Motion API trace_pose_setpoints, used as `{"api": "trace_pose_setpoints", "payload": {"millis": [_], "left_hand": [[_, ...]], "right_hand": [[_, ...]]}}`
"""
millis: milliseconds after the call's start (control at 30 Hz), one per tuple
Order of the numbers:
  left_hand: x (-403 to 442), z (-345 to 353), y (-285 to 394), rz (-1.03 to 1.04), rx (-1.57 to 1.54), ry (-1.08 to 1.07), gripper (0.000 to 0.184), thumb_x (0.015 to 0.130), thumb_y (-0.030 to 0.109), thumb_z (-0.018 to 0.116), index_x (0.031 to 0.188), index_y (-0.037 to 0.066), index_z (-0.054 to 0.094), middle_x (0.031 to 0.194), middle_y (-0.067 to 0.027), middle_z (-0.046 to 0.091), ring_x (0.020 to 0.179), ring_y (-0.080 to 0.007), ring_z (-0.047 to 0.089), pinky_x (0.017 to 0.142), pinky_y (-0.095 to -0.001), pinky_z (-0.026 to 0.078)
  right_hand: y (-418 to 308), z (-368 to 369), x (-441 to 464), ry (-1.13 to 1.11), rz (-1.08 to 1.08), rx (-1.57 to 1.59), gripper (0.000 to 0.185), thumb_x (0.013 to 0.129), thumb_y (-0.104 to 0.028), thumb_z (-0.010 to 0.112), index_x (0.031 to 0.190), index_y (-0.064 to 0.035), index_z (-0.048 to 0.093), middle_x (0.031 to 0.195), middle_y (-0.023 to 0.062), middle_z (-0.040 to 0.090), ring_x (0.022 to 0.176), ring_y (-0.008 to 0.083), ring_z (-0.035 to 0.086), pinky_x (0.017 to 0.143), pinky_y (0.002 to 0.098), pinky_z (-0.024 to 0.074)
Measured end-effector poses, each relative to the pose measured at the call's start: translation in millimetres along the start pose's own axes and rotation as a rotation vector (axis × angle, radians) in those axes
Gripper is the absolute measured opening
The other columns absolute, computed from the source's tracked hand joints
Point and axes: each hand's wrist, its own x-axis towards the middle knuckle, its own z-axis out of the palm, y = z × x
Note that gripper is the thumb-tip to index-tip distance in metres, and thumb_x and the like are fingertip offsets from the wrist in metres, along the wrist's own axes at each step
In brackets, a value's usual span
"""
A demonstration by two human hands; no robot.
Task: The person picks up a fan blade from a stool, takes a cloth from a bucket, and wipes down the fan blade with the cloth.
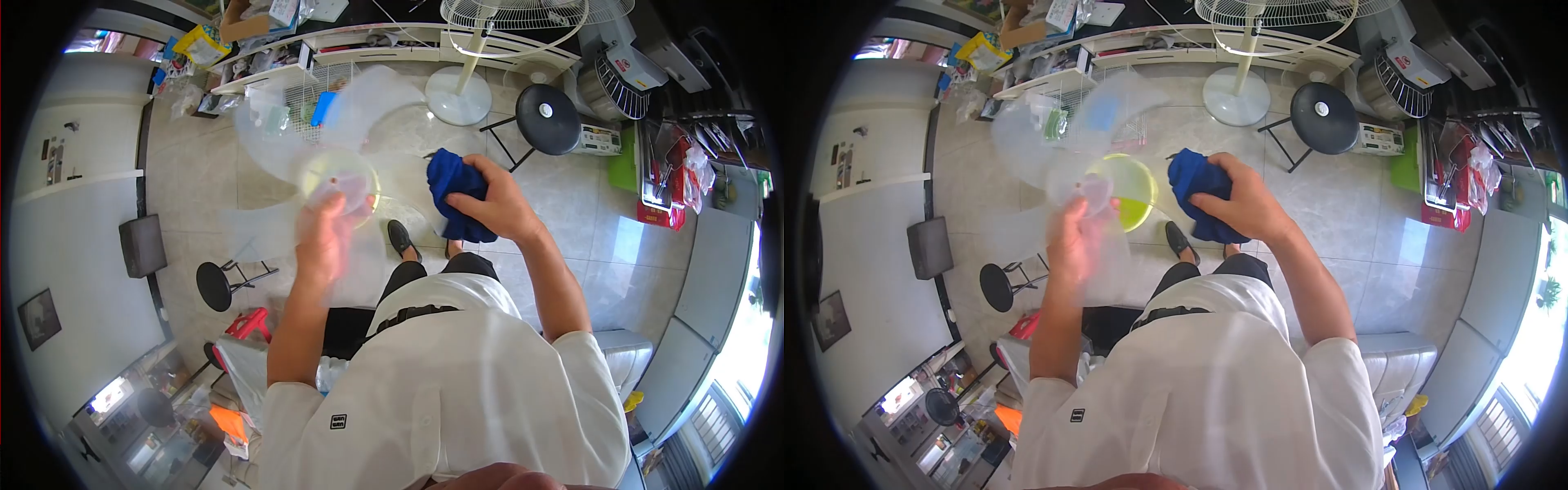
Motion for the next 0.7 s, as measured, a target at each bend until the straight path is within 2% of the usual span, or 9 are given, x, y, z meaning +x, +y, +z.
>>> {"api": "trace_pose_setpoints", "payload": {"millis": [133,200,267,300,400,467,500,567,700], "left_hand": [[19,-34,26,0.021,-0.041,0.13,0.047,0.099,0.032,0.056,0.134,0.0,0.055,0.125,-0.0109,0.065,0.11,-0.0262,0.065,0.093,-0.0439,0.051],[20,-24,37,0.179,0.04,0.145,0.048,0.1,0.034,0.053,0.134,0.0,0.055,0.125,-0.0101,0.065,0.108,-0.0272,0.066,0.092,-0.0426,0.05],[18,-18,27,0.193,0.048,0.134,0.048,0.1,0.034,0.054,0.134,0.0,0.055,0.125,-0.0103,0.065,0.108,-0.0274,0.066,0.092,-0.0427,0.051],[18,-15,21,0.202,0.054,0.118,0.047,0.1,0.033,0.054,0.134,0.0,0.055,0.126,-0.0106,0.065,0.108,-0.0277,0.066,0.092,-0.0428,0.051],[18,-3,3,0.202,0.016,0.114,0.047,0.1,0.032,0.054,0.134,0.0,0.055,0.125,-0.0114,0.064,0.109,-0.0281,0.066,0.093,-0.0432,0.051],[19,2,-12,0.195,-0.013,0.112,0.05,0.097,0.03,0.059,0.136,0.0,0.052,0.124,-0.012,0.064,0.106,-0.0289,0.066,0.092,-0.0442,0.052],[18,6,-18,0.19,-0.041,0.115,0.054,0.094,0.027,0.065,0.138,0.001,0.049,0.123,-0.0126,0.063,0.104,-0.0297,0.066,0.091,-0.0451,0.053],[11,26,-17,0.207,-0.017,0.1,0.055,0.094,0.028,0.066,0.138,0.0,0.049,0.123,-0.0131,0.063,0.104,-0.0295,0.067,0.091,-0.0451,0.053],[4,36,-14,0.211,0.006,0.089,0.057,0.092,0.029,0.067,0.137,-0.002,0.049,0.121,-0.0142,0.064,0.103,-0.0292,0.067,0.091,-0.0451,0.053]], "right_hand": [[21,-6,-5,0.019,0.099,0.23,0.051,0.084,-0.015,0.079,0.127,0.0028,0.058,0.103,0.0121,0.069,0.092,0.0158,0.067,0.083,0.0311,0.0559],[24,-7,-8,0.018,0.098,0.304,0.05,0.089,-0.014,0.077,0.13,0.0034,0.055,0.108,0.0118,0.069,0.095,0.0162,0.067,0.085,0.0319,0.0563],[32,-3,-10,0.059,0.048,0.865,0.052,0.095,-0.016,0.073,0.136,0.0047,0.049,0.114,0.0123,0.067,0.101,0.0179,0.067,0.09,0.034,0.056],[28,-4,-9,0.016,0.01,0.944,0.055,0.099,-0.018,0.069,0.141,0.005,0.044,0.117,0.0124,0.066,0.105,0.0195,0.066,0.094,0.0357,0.0551],[5,4,-11,0.097,-0.041,1.077,0.053,0.099,-0.017,0.067,0.142,0.0041,0.043,0.118,0.0124,0.066,0.106,0.0197,0.066,0.096,0.0361,0.0543],[4,10,-8,0.146,-0.06,1.054,0.058,0.097,-0.019,0.071,0.142,0.0044,0.043,0.118,0.0132,0.066,0.107,0.0192,0.066,0.096,0.0355,0.0534],[4,13,-5,0.147,-0.031,0.846,0.06,0.095,-0.02,0.073,0.141,0.0049,0.043,0.118,0.0135,0.066,0.107,0.0187,0.065,0.096,0.0348,0.053],[5,22,2,0.21,0.018,0.534,0.064,0.089,-0.021,0.079,0.136,0.0063,0.045,0.113,0.0133,0.068,0.103,0.0177,0.066,0.092,0.0333,0.0534],[6,15,-1,0.159,0.067,0.509,0.058,0.088,-0.017,0.078,0.131,0.006,0.048,0.109,0.013,0.069,0.099,0.0184,0.067,0.089,0.0335,0.0549]]}}
